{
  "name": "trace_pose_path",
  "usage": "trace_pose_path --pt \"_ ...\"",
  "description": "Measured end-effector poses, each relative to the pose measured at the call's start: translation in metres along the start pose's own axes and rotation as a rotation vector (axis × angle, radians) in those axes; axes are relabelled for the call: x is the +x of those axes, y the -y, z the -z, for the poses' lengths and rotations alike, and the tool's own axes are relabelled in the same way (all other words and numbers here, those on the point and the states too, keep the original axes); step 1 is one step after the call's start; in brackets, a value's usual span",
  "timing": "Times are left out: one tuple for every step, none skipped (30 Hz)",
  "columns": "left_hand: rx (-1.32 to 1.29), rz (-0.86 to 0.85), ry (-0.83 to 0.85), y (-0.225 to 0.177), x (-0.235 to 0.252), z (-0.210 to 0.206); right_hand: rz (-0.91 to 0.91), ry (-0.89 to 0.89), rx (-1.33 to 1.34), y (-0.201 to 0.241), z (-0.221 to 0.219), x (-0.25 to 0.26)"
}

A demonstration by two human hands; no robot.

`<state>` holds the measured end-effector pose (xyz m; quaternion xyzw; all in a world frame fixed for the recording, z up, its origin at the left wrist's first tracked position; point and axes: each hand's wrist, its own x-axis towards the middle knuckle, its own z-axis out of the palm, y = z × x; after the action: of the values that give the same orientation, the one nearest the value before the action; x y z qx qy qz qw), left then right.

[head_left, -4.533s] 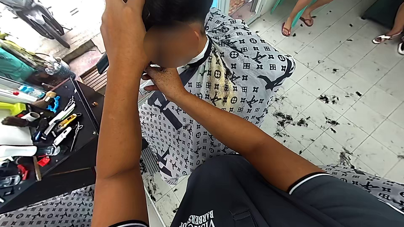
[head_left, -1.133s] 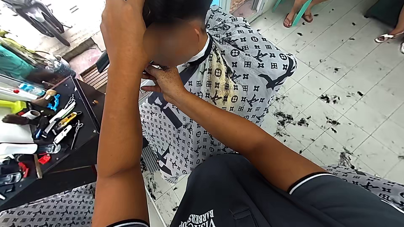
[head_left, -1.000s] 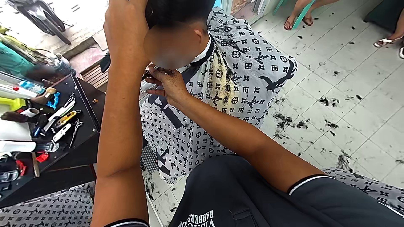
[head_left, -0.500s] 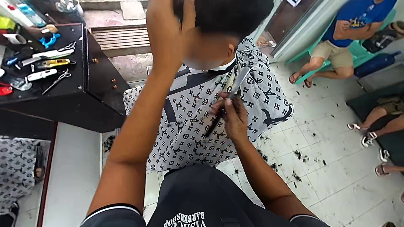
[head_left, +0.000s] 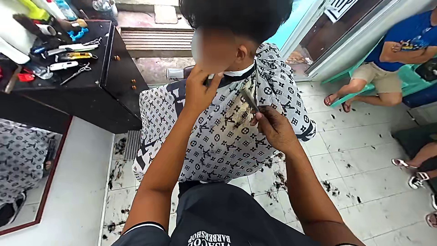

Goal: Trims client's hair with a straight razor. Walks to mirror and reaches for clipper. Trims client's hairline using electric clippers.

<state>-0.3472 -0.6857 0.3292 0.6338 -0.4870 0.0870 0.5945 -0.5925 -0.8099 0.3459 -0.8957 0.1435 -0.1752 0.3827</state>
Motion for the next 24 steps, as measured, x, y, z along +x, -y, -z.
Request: trace_pose_path --pt "-0.082 -0.012 0.078 -0.009 -0.004 0.007 0.022 0.038 -0.12 0.0 0.003 0.003" --pt "-0.134 -0.025 0.187 -0.018 -0.007 0.012 0.039 0.066 -0.201 0.001 0.005 0.005" --pt "-0.163 -0.044 0.296 -0.024 -0.01 0.016 0.064 0.084 -0.255 0.004 0.007 0.008" --pt "-0.191 -0.065 0.381 -0.027 -0.011 0.019 0.091 0.094 -0.286 0.007 0.007 0.011" --pt "-0.215 -0.077 0.445 -0.029 -0.01 0.021 0.117 0.1 -0.304 0.01 0.008 0.014" --pt "-0.233 -0.077 0.485 -0.029 -0.008 0.025 0.143 0.102 -0.317 0.013 0.007 0.018" --pt "-0.232 -0.074 0.501 -0.029 -0.005 0.03 0.164 0.1 -0.321 0.016 0.007 0.023" --pt "-0.221 -0.073 0.506 -0.029 0.001 0.036 0.178 0.089 -0.327 0.02 0.007 0.027" --pt "-0.199 -0.076 0.506 -0.029 0.01 0.042 0.187 0.067 -0.331 0.024 0.007 0.032" --pt "-0.138 -0.083 0.498 -0.03 0.019 0.05 0.186 0.035 -0.328 0.029 0.008 0.036" --pt "-0.04 -0.107 0.469 -0.031 0.031 0.058 0.178 -0.002 -0.319 0.033 0.011 0.042" --pt "0.081 -0.144 0.417 -0.033 0.046 0.066 0.168 -0.048 -0.313 0.037 0.016 0.049" --pt "0.2 -0.191 0.351 -0.034 0.062 0.073 0.166 -0.097 -0.313 0.04 0.021 0.055" --pt "0.312 -0.244 0.298 -0.034 0.079 0.077 0.18 -0.144 -0.314 0.041 0.025 0.063" --pt "0.423 -0.261 0.294 -0.035 0.096 0.079 0.2 -0.172 -0.324 0.041 0.029 0.071" --pt "0.532 -0.246 0.338 -0.036 0.112 0.079 0.227 -0.181 -0.348 0.043 0.031 0.08" --pt "0.612 -0.215 0.411 -0.038 0.126 0.077 0.261 -0.187 -0.386 0.045 0.032 0.088" --pt "0.661 -0.193 0.481 -0.04 0.138 0.074 0.3 -0.187 -0.436 0.048 0.03 0.096" --pt "0.693 -0.187 0.54 -0.041 0.147 0.071 0.346 -0.186 -0.489 0.05 0.028 0.105" --pt "0.713 -0.187 0.587 -0.042 0.154 0.07 0.399 -0.195 -0.527 0.05 0.024 0.113" --pt "0.719 -0.188 0.619 -0.043 0.16 0.069 0.447 -0.21 -0.554 0.049 0.021 0.12" --pt "0.713 -0.185 0.636 -0.044 0.165 0.068 0.475 -0.224 -0.569 0.047 0.018 0.126" --pt "0.707 -0.177 0.648 -0.045 0.168 0.068 0.489 -0.238 -0.571 0.046 0.018 0.131" --pt "0.699 -0.168 0.653 -0.045 0.171 0.068 0.491 -0.253 -0.571 0.044 0.017 0.134"
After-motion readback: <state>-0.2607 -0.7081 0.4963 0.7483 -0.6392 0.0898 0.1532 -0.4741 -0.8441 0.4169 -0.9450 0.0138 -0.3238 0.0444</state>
